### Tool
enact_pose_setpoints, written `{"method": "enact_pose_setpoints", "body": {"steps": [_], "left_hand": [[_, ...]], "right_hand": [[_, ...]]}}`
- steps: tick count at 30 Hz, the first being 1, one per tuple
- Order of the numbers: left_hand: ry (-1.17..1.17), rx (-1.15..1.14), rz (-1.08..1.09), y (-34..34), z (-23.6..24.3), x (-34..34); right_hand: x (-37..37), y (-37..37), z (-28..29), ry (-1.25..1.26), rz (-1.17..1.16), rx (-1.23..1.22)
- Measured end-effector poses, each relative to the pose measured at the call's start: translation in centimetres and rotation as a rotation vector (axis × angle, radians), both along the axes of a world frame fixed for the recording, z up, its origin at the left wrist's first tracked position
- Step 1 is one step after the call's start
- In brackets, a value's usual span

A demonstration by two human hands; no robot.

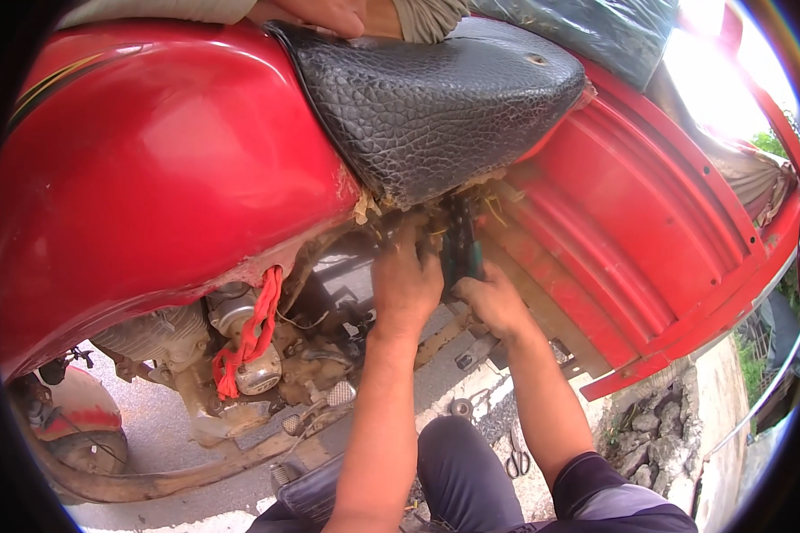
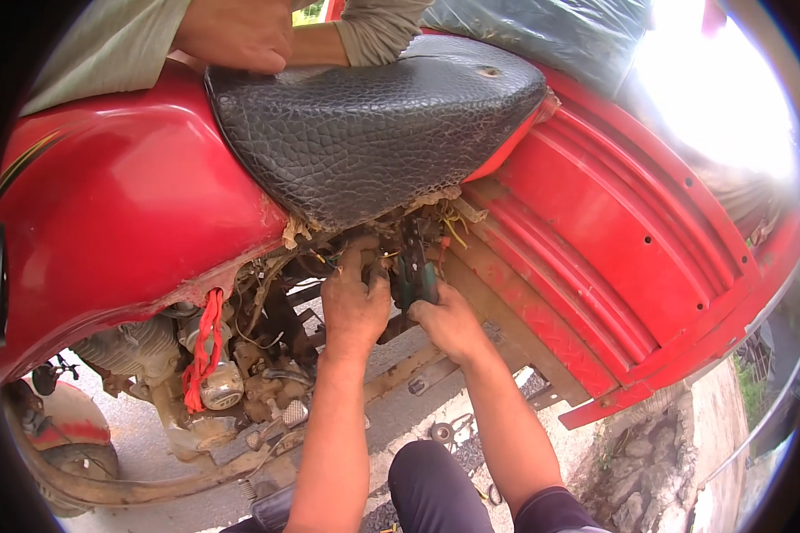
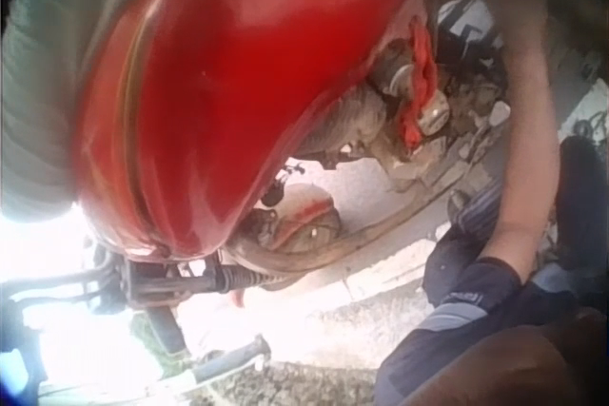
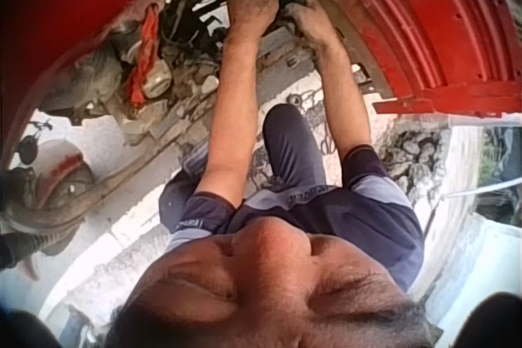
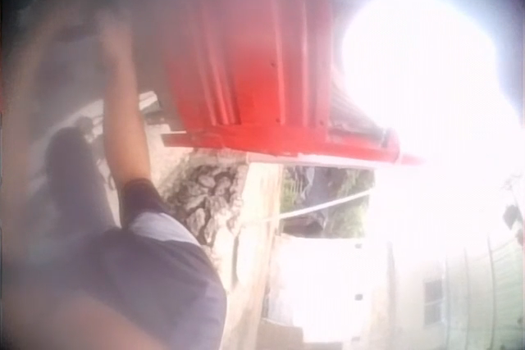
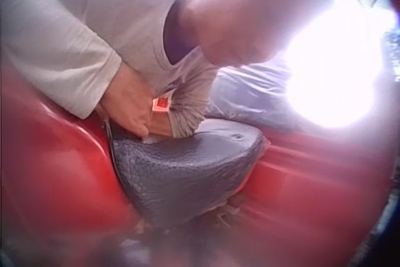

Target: The person uses a pair of pliers to work on the mechanical components located under the seat of a red motorcycle. They repeatedly grip and manipulate parts within the engine area while another person holds the motorcycle steady.

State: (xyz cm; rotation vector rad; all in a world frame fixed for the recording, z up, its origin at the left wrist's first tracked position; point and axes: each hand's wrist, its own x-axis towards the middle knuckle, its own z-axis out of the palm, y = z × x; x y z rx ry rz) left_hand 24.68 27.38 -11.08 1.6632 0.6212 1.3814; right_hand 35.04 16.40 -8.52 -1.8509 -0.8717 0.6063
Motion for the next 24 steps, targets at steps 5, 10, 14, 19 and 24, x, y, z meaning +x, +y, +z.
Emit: {"method": "enact_pose_setpoints", "body": {"steps": [5, 10, 14, 19, 24], "left_hand": [[0.011, 0.113, 0.007, 0.3, -0.3, -0.1], [0.091, 0.17, 0.009, 0.5, 0.1, 0.0], [0.235, 0.162, -0.012, 0.5, 0.8, -0.1], [0.218, 0.18, -0.036, 0.5, 1.0, -0.4], [0.229, 0.193, -0.04, 0.6, 1.5, -0.5]], "right_hand": [[0.2, 0.8, -0.9, 0.107, -0.027, 0.032], [0.2, 1.5, -1.3, 0.13, -0.044, 0.054], [-0.2, 1.5, -1.1, 0.085, 0.0, 0.061], [0.2, 1.5, -1.3, -0.001, 0.048, 0.069], [-0.6, 1.8, -1.6, -0.164, 0.051, 0.122]]}}
